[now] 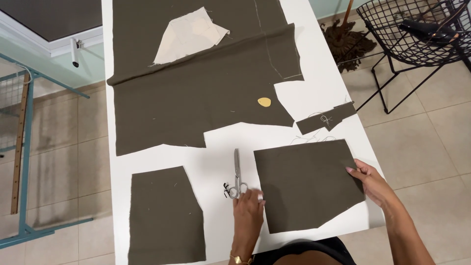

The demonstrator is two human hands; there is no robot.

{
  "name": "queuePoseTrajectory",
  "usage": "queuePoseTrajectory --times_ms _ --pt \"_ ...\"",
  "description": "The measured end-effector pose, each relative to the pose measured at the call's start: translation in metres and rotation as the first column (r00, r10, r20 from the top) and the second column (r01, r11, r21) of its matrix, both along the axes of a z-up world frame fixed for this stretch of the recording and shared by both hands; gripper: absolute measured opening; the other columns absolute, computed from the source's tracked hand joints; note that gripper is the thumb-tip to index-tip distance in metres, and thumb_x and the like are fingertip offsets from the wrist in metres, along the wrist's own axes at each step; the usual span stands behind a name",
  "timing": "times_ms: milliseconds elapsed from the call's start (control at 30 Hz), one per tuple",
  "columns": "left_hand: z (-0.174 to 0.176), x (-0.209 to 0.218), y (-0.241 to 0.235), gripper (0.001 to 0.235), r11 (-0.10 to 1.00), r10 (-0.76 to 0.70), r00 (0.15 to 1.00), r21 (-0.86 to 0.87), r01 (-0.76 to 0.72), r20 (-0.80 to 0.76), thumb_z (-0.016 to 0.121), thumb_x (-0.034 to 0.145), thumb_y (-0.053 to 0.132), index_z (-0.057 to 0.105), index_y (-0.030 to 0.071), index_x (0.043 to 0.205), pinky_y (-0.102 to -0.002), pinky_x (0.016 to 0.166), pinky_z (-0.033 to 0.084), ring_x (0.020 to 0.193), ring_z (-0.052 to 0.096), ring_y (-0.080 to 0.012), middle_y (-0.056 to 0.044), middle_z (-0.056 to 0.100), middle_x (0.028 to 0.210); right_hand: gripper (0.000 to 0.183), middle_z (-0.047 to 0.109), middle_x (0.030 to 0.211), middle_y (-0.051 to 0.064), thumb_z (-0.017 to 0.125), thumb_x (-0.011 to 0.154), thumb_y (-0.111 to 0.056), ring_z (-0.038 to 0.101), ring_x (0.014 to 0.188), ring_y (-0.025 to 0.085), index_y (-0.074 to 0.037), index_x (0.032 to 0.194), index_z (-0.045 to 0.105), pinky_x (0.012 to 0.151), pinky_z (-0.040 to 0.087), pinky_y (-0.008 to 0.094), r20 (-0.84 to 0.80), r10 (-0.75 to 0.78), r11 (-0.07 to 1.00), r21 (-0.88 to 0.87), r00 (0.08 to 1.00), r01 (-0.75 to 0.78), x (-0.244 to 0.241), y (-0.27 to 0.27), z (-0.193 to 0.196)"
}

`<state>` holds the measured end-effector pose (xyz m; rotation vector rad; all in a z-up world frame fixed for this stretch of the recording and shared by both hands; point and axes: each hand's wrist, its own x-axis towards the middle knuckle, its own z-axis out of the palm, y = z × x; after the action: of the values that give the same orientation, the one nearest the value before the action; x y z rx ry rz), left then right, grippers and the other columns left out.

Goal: Cutting out fabric patterns from a large piece of cloth using scissors and marking with chalk.

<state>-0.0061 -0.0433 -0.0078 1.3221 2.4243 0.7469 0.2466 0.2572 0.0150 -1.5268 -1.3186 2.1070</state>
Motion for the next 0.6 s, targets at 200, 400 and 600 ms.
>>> queuePoseTrajectory --times_ms 200,400,600 --pt "0.031 -0.005 0.013 0.059 0.997 0.040 0.978 0.055 -0.052 0.207 0.059 0.108 0.021 0.045 0.019 0.166 -0.044 0.091 0.050 0.090 0.061 -0.0249 -0.005 0.062 0.105 0.015 0.074 0.109 0.009 0.063 0.111 -0.008 0.070 0.102 0.023 -0.002 0.120 0.074 0.086 0.053 0.035 -0.011 0.025 1.000 0.007 1.000 -0.024 0.000 -0.001 0.004" --pt "0.097 0.010 0.035 0.063 0.999 -0.050 0.721 0.030 0.040 0.691 0.053 0.107 0.044 0.048 0.016 0.163 -0.038 0.112 0.046 0.134 0.060 -0.0227 -0.006 0.064 0.143 0.018 0.051 0.090 0.005 0.064 0.111 -0.022 0.053 0.086 0.020 -0.006 0.102 0.066 0.084 0.039 0.030 0.209 0.133 0.956 0.230 0.969 -0.181 -0.022 -0.012 0.051" --pt "0.079 0.004 0.040 0.065 0.999 0.030 0.573 -0.047 0.014 0.819 0.042 0.110 0.048 0.044 0.016 0.165 -0.035 0.114 0.050 0.136 0.062 -0.0204 -0.007 0.063 0.152 0.048 0.069 0.103 0.010 0.061 0.103 -0.042 0.058 0.090 0.022 -0.027 0.148 0.066 0.083 0.043 0.034 0.525 0.264 0.831 0.302 0.809 -0.467 -0.083 -0.060 0.130"
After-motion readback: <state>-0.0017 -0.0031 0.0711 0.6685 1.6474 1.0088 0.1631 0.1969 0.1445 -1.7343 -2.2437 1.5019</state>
